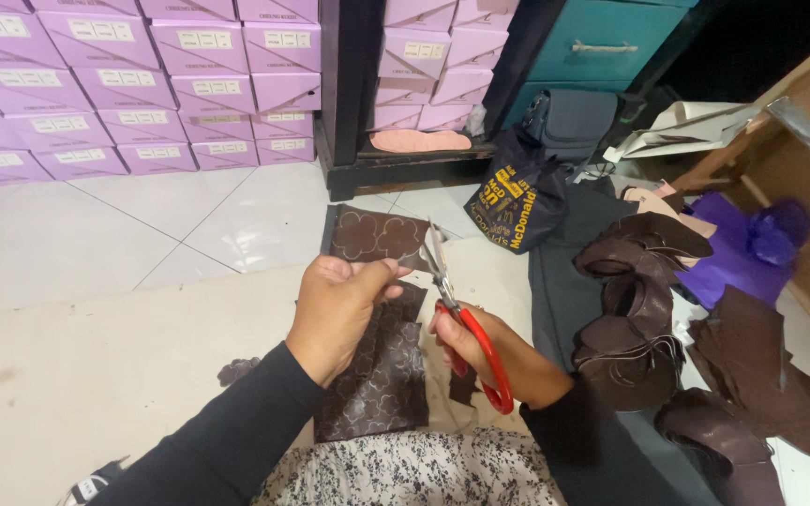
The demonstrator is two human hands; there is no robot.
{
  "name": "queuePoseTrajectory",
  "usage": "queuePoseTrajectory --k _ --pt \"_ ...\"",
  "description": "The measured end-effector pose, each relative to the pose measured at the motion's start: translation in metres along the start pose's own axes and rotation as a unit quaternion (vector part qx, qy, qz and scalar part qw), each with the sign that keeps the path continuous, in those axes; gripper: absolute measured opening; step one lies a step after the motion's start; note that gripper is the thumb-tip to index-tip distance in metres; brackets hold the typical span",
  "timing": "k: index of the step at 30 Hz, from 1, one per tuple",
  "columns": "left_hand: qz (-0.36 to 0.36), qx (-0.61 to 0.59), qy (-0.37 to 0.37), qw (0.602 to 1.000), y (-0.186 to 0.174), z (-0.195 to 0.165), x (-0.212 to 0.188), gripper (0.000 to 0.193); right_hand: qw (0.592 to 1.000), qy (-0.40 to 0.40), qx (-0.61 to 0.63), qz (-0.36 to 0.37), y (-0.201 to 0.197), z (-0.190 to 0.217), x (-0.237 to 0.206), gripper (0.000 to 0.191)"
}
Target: The person uses red-handled scissors to cut cloud-shaped pieces from a dark brown patterned sheet. They hold the sheet with the left hand and cut along the outlines, then place the cut pieces aside.
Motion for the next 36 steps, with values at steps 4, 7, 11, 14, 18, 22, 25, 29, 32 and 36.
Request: queuePoseTrajectory --k 4,7,11,14,18,22,25,29,32,36 --pt "-0.013 0.005 -0.009 1.000 0.000 0.000 0.000 0.014 0.994 -0.069 -0.078 0.008 0.001 0.011 -0.002 0.038" --pt "0.007 0.006 -0.005 1.000 0.005 -0.001 -0.003 0.010 0.990 -0.121 -0.068 0.030 0.005 0.013 -0.002 0.036" --pt "0.033 0.016 -0.003 0.999 0.016 -0.005 -0.008 0.012 0.986 -0.133 -0.101 0.002 0.005 0.009 -0.001 0.036" --pt "0.058 0.026 0.002 0.998 0.021 -0.011 -0.013 0.012 0.981 -0.160 -0.113 -0.006 0.007 0.013 -0.002 0.037" --pt "0.036 0.038 -0.016 0.998 0.020 -0.012 -0.019 0.009 0.979 -0.167 -0.115 -0.010 0.011 0.015 -0.004 0.042" --pt "0.010 0.055 -0.031 0.998 0.019 -0.011 -0.023 0.012 0.981 -0.167 -0.096 0.019 0.017 0.016 -0.007 0.042" --pt "0.003 0.033 -0.037 0.999 0.022 -0.010 -0.026 0.011 0.978 -0.178 -0.110 0.019 0.017 0.018 -0.008 0.041" --pt "-0.007 -0.007 -0.086 0.996 0.022 -0.004 -0.024 0.013 0.989 -0.122 -0.082 0.024 0.016 0.013 -0.005 0.041" --pt "0.007 -0.005 -0.067 0.998 0.021 -0.004 -0.020 0.012 0.986 -0.121 -0.107 0.030 0.015 0.013 -0.005 0.041" --pt "0.000 0.055 -0.073 0.996 0.021 0.001 -0.019 0.018 0.986 -0.125 -0.106 0.030 0.013 0.012 -0.005 0.043"
Point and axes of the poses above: each hand's wrist, its own x-axis towards the middle knuckle, its own y-axis out of the palm, z = x × y, the point moved 6 cm from there along x, towards the middle knuckle, and after that the axes turned 6 degrees about x, right-handed, at the moved point
